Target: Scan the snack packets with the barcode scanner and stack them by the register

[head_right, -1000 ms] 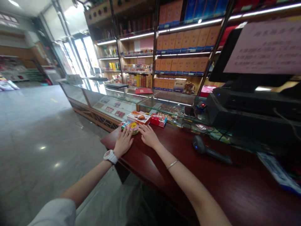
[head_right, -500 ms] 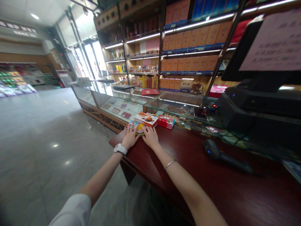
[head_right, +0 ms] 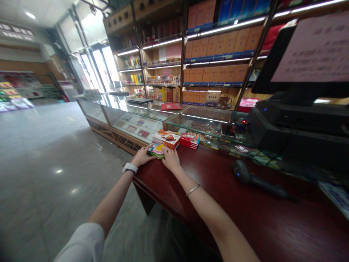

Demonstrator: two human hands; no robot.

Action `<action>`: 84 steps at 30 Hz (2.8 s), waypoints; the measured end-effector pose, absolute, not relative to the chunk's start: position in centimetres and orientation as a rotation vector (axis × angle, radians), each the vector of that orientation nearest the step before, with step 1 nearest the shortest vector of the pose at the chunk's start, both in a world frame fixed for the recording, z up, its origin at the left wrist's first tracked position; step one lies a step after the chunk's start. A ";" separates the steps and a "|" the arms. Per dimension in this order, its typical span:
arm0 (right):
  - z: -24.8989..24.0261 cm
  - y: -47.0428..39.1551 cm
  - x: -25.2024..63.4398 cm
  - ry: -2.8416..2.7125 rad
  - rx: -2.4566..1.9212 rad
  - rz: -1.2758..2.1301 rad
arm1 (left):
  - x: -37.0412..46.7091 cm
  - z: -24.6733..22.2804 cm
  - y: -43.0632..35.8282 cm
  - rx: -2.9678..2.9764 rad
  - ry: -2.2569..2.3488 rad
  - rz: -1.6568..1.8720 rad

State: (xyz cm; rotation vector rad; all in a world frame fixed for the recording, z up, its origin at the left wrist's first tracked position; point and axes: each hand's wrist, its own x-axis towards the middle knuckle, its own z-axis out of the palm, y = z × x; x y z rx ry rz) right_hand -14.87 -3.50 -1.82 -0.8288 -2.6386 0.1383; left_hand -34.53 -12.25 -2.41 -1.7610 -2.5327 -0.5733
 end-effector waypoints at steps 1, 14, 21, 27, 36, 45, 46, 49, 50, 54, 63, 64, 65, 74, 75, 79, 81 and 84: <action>-1.8 -3.5 -14.5 -2.643 -0.831 0.145 | -34.0 -2.4 -12.4 -1.757 -2.520 -0.560; -2.8 -0.4 -3.9 -2.521 -0.779 0.311 | -24.5 -2.6 -13.9 -1.830 -2.329 -0.503; -4.1 2.1 -3.0 -2.357 -0.638 0.547 | -23.0 -2.6 -12.5 -1.832 -2.293 -0.624; -3.1 1.4 -2.6 -2.254 -0.589 0.645 | -23.4 -2.3 -12.6 -1.831 -2.172 -0.815; -0.6 1.2 1.1 -2.188 -0.546 0.387 | -20.9 -1.1 -11.2 -1.857 -1.944 -1.094; 1.8 1.6 9.5 -2.033 -0.604 0.156 | -14.2 1.2 -7.1 -1.944 -1.641 -1.425; 1.8 1.6 10.5 -2.019 -0.619 0.137 | -13.3 1.2 -6.6 -1.950 -1.617 -1.430; 1.7 1.6 13.3 -1.979 -0.660 0.075 | -10.7 1.2 -5.1 -1.984 -1.554 -1.441; 1.7 1.6 14.2 -1.968 -0.675 0.057 | -9.9 1.1 -4.6 -2.001 -1.533 -1.444; 1.7 1.7 17.5 -1.903 -0.728 -0.008 | -6.7 1.4 -2.6 -2.091 -1.447 -1.463; 1.4 1.7 22.1 -1.664 -0.870 -0.025 | -0.2 1.9 0.5 -2.110 -1.328 -1.544; 1.3 1.6 22.2 -1.651 -0.886 -0.028 | 0.0 1.7 0.8 -2.103 -1.313 -1.539; 1.2 1.6 22.3 -1.645 -0.898 -0.035 | 0.1 1.6 1.0 -2.097 -1.298 -1.531; 0.6 1.1 21.3 -1.727 -0.891 -0.087 | -0.9 -0.1 0.9 -2.077 -1.328 -1.532; 0.5 1.1 21.2 -1.732 -0.886 -0.088 | -0.9 -0.2 0.8 -2.081 -1.337 -1.535; 0.4 0.8 21.2 -1.767 -0.880 -0.029 | -1.1 -0.2 0.6 -2.102 -1.356 -1.562; 0.4 0.6 21.1 -1.775 -0.881 0.042 | -1.3 -0.1 0.6 -2.106 -1.351 -1.615; 0.5 0.3 20.8 -1.769 -0.876 0.132 | -1.6 0.1 0.5 -2.092 -1.361 -1.701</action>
